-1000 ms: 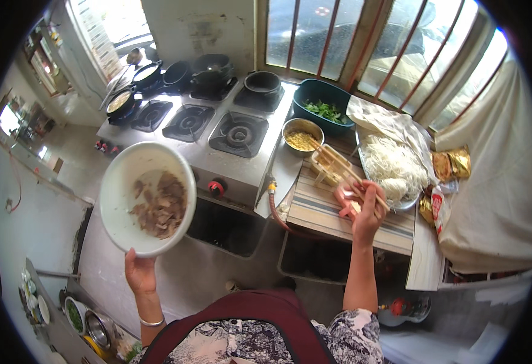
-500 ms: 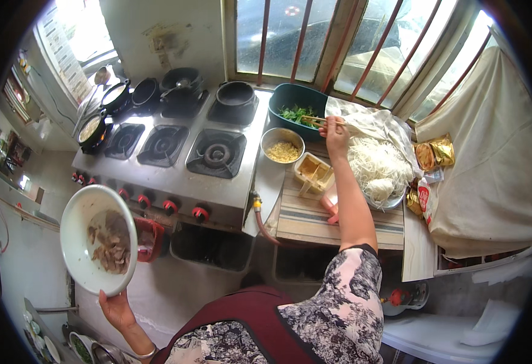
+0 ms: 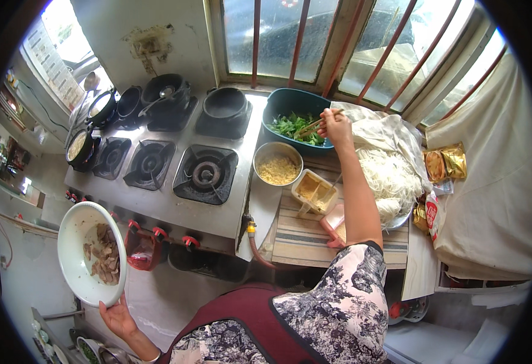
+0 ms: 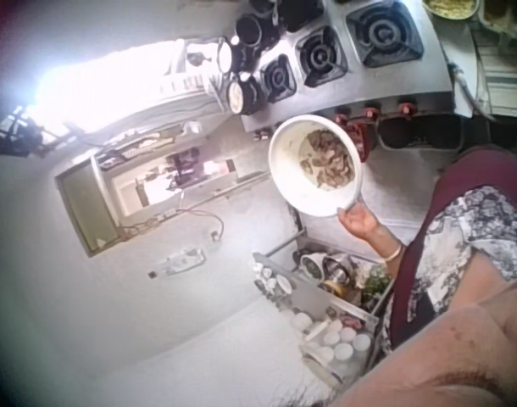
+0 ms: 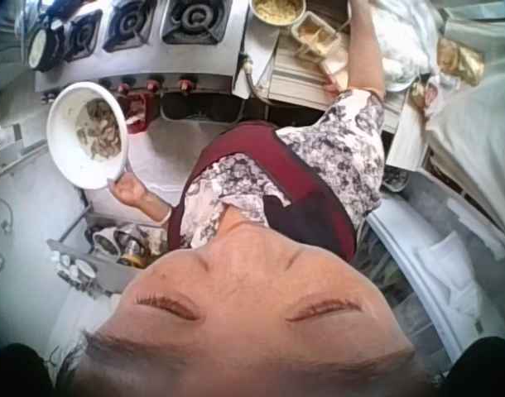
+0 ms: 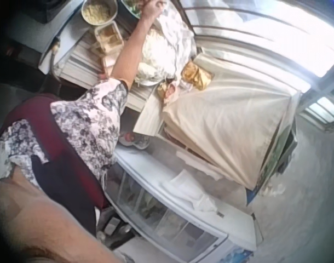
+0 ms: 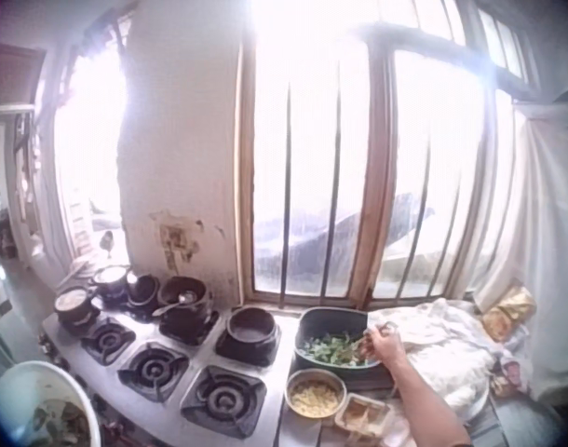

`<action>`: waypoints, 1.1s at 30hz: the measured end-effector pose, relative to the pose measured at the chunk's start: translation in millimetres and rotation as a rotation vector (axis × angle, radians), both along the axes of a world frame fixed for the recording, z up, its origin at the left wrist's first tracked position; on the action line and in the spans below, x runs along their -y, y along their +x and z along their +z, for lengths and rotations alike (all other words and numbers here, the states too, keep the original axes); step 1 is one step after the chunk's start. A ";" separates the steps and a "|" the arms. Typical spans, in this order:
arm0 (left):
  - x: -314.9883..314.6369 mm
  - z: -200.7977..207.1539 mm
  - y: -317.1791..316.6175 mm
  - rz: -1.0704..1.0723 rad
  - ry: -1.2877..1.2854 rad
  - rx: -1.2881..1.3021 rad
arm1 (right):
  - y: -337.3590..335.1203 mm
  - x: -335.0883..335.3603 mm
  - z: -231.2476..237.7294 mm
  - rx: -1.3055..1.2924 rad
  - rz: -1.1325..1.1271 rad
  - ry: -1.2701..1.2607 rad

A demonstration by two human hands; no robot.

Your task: The person adds a yellow paste to a pot on the stove, then uses chopsticks to transfer white noodles from a bowl into two boiling pots. They stir the noodles in the pots and ladle broth into a small pot.

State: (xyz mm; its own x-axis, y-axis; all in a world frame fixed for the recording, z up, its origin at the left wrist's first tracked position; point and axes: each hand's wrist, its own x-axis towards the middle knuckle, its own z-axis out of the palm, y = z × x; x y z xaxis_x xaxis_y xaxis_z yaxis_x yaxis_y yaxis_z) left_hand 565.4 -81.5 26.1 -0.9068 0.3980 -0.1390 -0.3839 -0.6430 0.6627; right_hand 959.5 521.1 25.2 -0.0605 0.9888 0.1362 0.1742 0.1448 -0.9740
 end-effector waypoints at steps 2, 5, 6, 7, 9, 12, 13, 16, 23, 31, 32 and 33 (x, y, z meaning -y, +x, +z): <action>-9.2 1.1 -2.6 -0.001 0.008 0.010 | 6.1 0.6 -9.6 -0.146 -0.009 0.068; -19.7 4.5 -5.8 -0.008 -0.002 -0.026 | 2.6 1.9 -38.7 -0.319 -0.041 -0.048; -22.2 5.9 -6.7 -0.007 -0.005 -0.024 | -0.3 1.4 -49.3 -0.293 -0.080 -0.106; -24.0 7.3 -7.8 -0.006 -0.007 -0.021 | -3.5 2.1 -59.5 -0.328 -0.112 -0.110; -25.1 9.6 -8.5 0.000 -0.010 -0.024 | -2.9 3.1 -70.4 -0.308 -0.173 -0.058; -22.8 11.4 -10.0 0.011 -0.015 -0.036 | 8.6 7.6 -65.9 -0.387 -0.193 0.126; -21.0 11.4 -10.5 0.015 -0.017 -0.036 | 13.4 9.6 -60.4 -0.394 -0.177 0.142; -18.5 8.1 -13.0 0.006 -0.012 -0.029 | 19.4 10.3 -41.0 -0.440 -0.147 0.201; -16.5 3.8 -11.6 0.011 -0.013 0.009 | 11.3 -4.8 -55.5 -0.314 -0.122 -0.097; -7.8 4.6 -5.1 0.041 -0.028 0.011 | 13.1 -12.2 -74.9 -0.542 -0.305 0.104; -7.8 4.4 -4.7 0.048 -0.028 0.015 | 12.0 -14.5 -71.3 -0.558 -0.294 0.114; -8.3 4.3 -4.0 0.058 -0.034 0.025 | 8.9 -17.5 -68.5 -0.570 -0.287 0.082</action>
